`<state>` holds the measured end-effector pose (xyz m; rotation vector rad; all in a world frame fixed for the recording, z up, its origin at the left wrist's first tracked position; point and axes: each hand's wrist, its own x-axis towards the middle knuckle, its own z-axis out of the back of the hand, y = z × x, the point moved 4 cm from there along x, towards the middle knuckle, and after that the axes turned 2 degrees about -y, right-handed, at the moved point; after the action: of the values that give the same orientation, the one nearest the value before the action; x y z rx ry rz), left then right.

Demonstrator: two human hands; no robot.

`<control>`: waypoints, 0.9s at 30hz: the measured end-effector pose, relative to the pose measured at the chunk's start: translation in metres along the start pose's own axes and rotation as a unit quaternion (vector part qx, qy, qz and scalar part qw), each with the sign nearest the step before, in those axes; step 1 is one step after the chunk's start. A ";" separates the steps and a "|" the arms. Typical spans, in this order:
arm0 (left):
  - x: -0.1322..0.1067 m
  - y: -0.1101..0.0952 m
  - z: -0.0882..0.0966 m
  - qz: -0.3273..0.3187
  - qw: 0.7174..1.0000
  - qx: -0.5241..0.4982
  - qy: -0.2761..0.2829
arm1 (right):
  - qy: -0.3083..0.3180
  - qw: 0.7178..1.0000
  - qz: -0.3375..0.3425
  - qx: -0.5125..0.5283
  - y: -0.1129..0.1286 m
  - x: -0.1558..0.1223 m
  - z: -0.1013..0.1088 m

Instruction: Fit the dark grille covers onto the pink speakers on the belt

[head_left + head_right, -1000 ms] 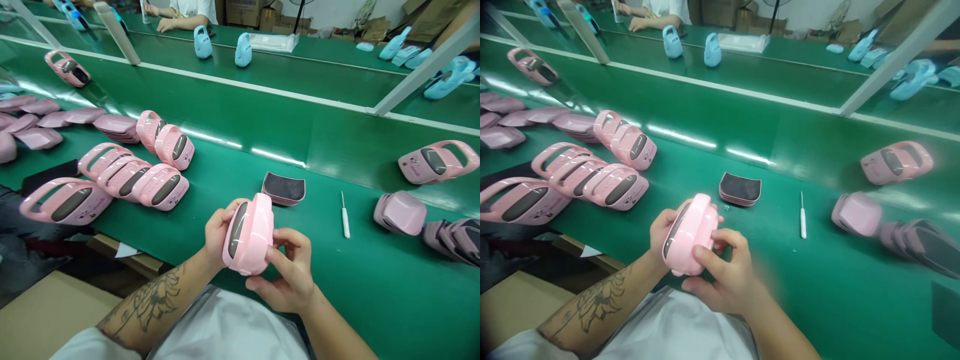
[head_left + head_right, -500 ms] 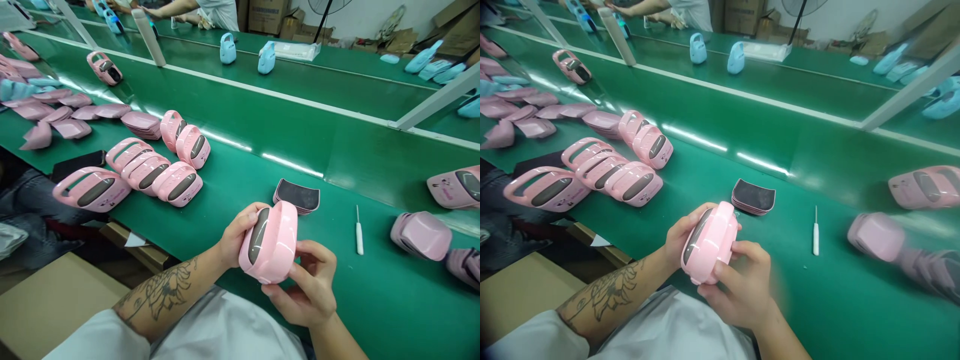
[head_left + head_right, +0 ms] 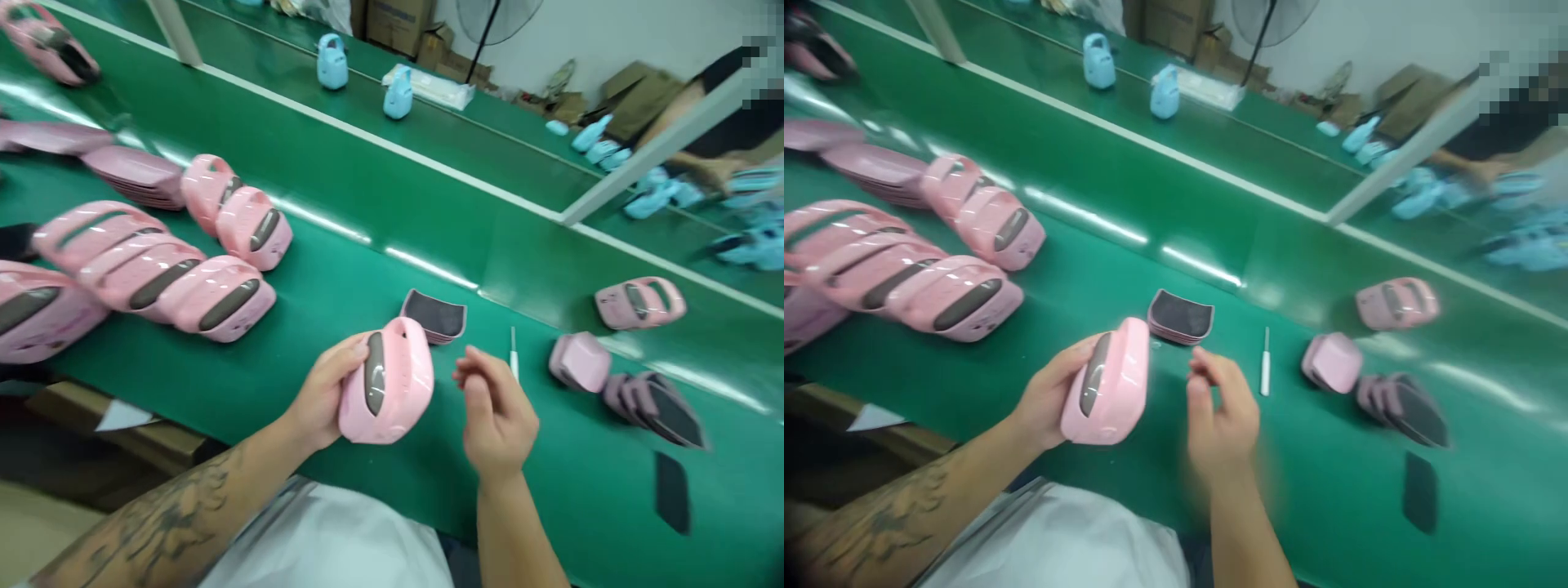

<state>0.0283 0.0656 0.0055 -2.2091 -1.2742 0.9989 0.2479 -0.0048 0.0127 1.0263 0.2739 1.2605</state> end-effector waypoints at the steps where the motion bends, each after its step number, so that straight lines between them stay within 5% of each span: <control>1: -0.001 -0.001 0.004 0.012 1.000 -0.004 -0.012 | -0.002 0.992 -0.089 -0.091 -0.016 0.011 0.011; 4: -0.003 -0.002 0.013 0.055 0.998 -0.023 -0.028 | -0.010 0.953 -0.206 -0.223 -0.054 0.040 0.043; 8: -0.006 -0.002 0.023 0.076 0.994 -0.016 -0.077 | -0.007 0.940 -0.255 -0.226 -0.084 0.056 0.054; 13: -0.008 -0.012 0.035 -0.039 0.978 0.158 -0.129 | 0.047 0.953 -0.285 -0.090 -0.061 0.031 0.036; 15: -0.012 -0.021 0.040 -0.131 0.930 0.300 -0.168 | 0.110 0.954 -0.280 -0.011 -0.036 0.007 0.021; 17: -0.018 -0.028 0.043 -0.205 0.851 0.438 -0.205 | 0.220 0.938 -0.251 0.091 -0.008 -0.019 0.002; 20: -0.024 -0.029 0.046 -0.249 0.766 0.549 -0.223 | 0.315 0.926 -0.165 0.126 0.023 -0.045 -0.021; 27: -0.013 -0.036 0.058 -0.242 0.720 0.624 -0.183 | 0.310 0.943 -0.106 0.058 0.038 -0.043 -0.043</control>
<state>-0.0402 0.0717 -0.0054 -0.6116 -0.7591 1.4546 0.1789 -0.0235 0.0025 0.6476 0.9294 1.3527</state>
